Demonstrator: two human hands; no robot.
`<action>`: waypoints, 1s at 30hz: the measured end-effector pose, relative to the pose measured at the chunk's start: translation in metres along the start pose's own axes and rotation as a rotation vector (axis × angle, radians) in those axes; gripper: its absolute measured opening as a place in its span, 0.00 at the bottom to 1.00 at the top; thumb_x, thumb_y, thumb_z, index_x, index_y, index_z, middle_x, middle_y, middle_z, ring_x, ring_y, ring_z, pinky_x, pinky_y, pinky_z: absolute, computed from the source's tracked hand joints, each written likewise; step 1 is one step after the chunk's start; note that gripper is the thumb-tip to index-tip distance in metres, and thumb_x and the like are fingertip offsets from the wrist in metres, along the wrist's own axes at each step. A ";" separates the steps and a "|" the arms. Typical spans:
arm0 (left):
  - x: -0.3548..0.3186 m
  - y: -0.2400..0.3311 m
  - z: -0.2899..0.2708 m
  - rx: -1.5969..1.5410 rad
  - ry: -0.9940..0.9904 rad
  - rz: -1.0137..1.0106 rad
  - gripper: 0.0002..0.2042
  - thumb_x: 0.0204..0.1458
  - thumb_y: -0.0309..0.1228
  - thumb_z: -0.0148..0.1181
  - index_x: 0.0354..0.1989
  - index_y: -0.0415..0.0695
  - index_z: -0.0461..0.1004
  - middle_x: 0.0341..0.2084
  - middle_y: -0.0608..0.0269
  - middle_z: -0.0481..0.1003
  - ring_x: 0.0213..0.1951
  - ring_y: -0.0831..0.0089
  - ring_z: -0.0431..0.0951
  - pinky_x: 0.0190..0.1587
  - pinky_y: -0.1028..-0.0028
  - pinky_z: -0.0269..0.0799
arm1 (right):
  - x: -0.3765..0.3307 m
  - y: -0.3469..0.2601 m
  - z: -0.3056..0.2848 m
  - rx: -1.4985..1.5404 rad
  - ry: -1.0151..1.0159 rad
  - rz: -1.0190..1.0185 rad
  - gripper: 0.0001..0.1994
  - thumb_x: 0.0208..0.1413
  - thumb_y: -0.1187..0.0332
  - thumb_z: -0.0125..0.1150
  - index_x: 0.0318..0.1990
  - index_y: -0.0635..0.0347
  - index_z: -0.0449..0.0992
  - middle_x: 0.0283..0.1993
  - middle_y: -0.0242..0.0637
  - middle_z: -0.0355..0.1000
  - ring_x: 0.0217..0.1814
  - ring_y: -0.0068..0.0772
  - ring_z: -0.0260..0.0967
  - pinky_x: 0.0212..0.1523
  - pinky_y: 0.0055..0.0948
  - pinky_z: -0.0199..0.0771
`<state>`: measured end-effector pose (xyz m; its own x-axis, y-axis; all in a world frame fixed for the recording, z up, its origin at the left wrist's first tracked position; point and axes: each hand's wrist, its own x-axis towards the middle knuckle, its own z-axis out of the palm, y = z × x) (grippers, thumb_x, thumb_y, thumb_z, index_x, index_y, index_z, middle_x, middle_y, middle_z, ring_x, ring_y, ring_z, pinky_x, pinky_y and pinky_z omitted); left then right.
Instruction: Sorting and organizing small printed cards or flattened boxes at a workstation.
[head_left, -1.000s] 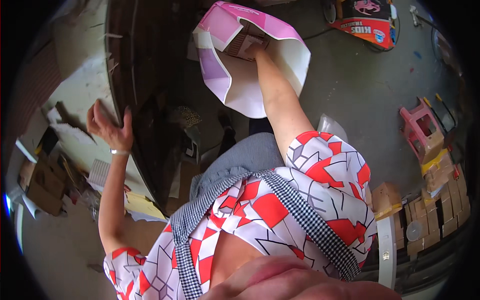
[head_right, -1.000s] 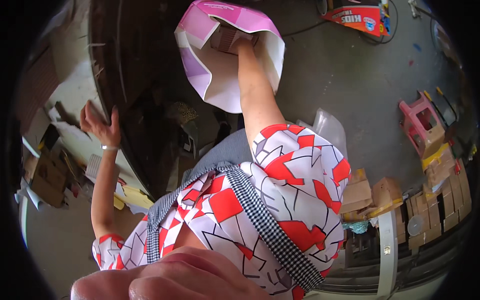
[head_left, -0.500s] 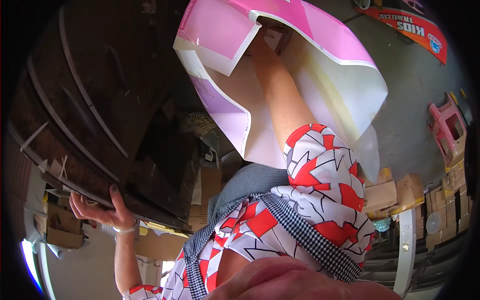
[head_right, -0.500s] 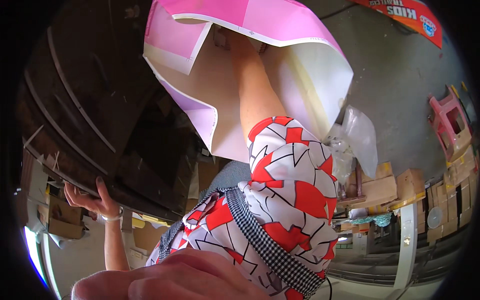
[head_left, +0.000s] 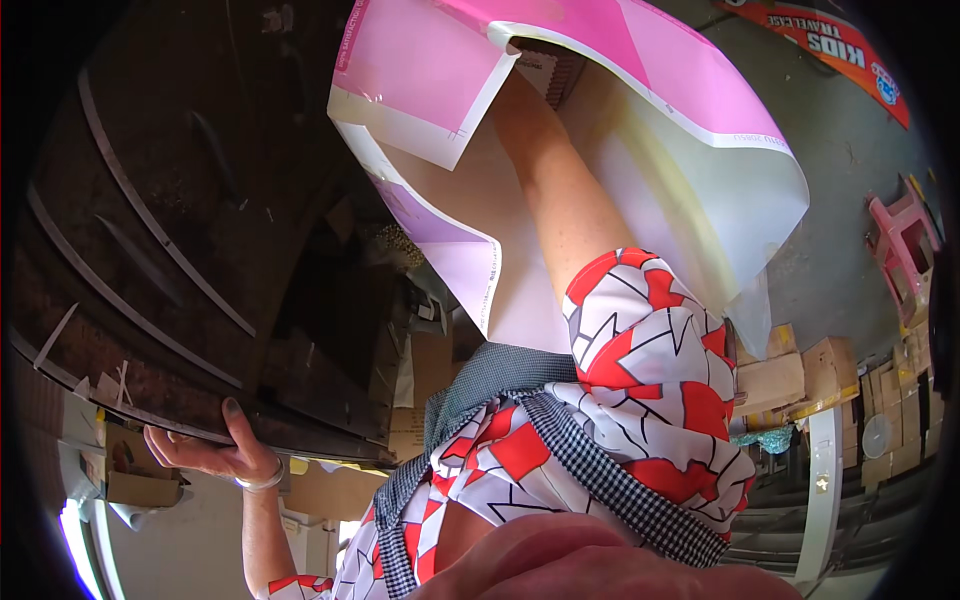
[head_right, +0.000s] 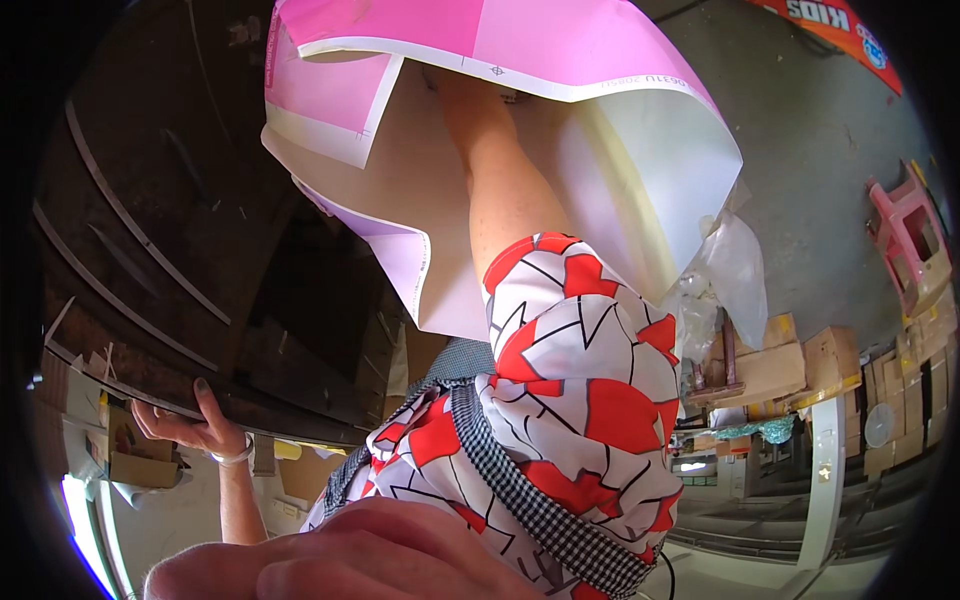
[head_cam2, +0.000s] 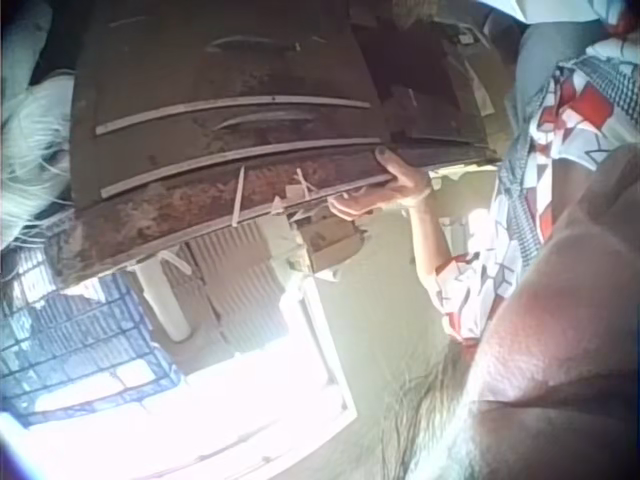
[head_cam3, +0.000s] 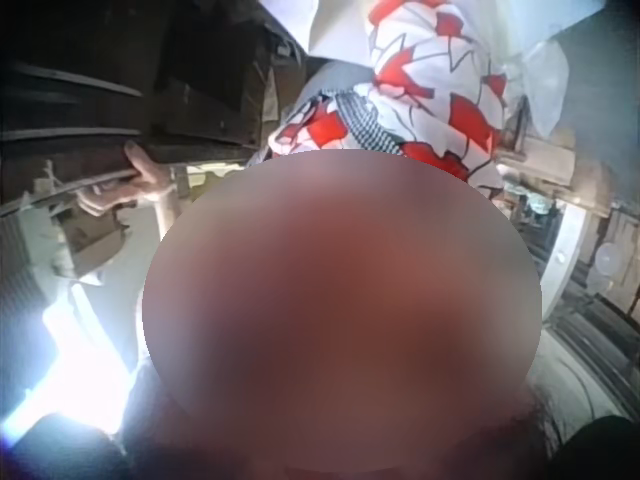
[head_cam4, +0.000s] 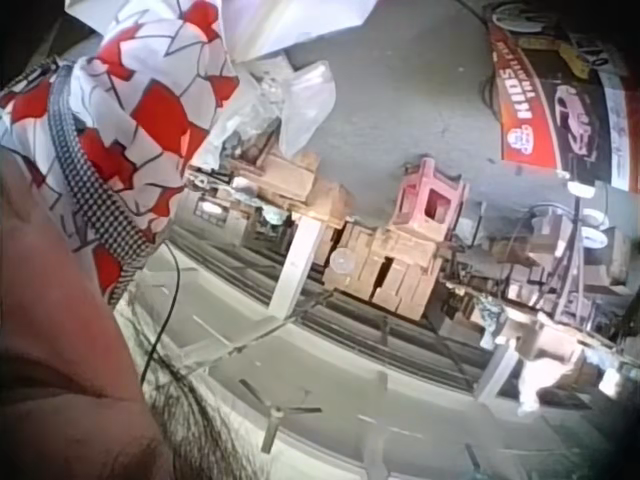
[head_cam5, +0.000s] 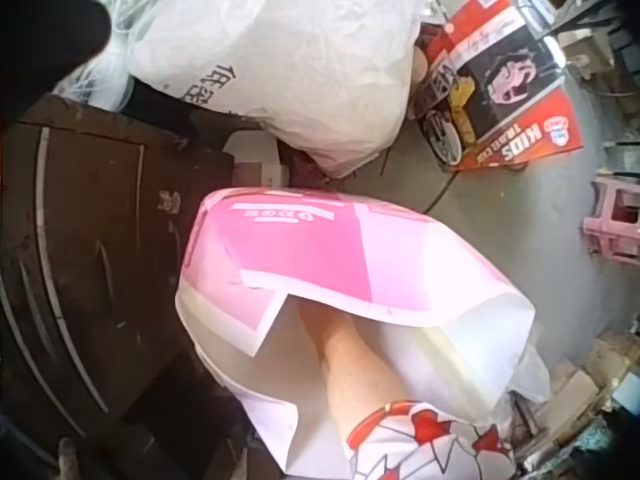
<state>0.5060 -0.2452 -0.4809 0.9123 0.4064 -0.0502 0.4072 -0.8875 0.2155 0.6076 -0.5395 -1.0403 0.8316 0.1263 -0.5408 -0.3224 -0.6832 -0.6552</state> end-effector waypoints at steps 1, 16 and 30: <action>0.000 0.000 0.000 0.002 -0.001 -0.003 0.37 0.49 0.30 0.61 0.65 0.42 0.46 0.60 0.55 0.49 0.55 0.58 0.61 0.58 0.58 0.60 | 0.000 0.002 0.000 0.011 0.003 0.000 0.27 0.50 0.51 0.61 0.53 0.59 0.73 0.54 0.45 0.72 0.57 0.45 0.68 0.57 0.40 0.66; -0.003 -0.004 0.010 0.032 0.005 -0.005 0.38 0.48 0.33 0.61 0.65 0.41 0.45 0.59 0.53 0.48 0.58 0.56 0.58 0.59 0.56 0.58 | -0.006 0.022 0.015 0.174 0.037 -0.003 0.28 0.48 0.51 0.63 0.53 0.59 0.73 0.54 0.45 0.72 0.57 0.44 0.68 0.57 0.39 0.65; 0.013 0.012 -0.022 0.181 0.041 0.095 0.39 0.43 0.34 0.66 0.63 0.37 0.51 0.59 0.49 0.50 0.60 0.57 0.53 0.60 0.58 0.53 | -0.024 -0.038 -0.042 0.320 0.071 -0.039 0.29 0.47 0.51 0.65 0.54 0.60 0.72 0.53 0.45 0.72 0.57 0.43 0.68 0.56 0.38 0.65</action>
<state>0.5222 -0.2454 -0.4571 0.9460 0.3242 0.0029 0.3238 -0.9453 0.0389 0.6191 -0.5468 -0.9803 0.8718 0.0897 -0.4816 -0.4062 -0.4171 -0.8131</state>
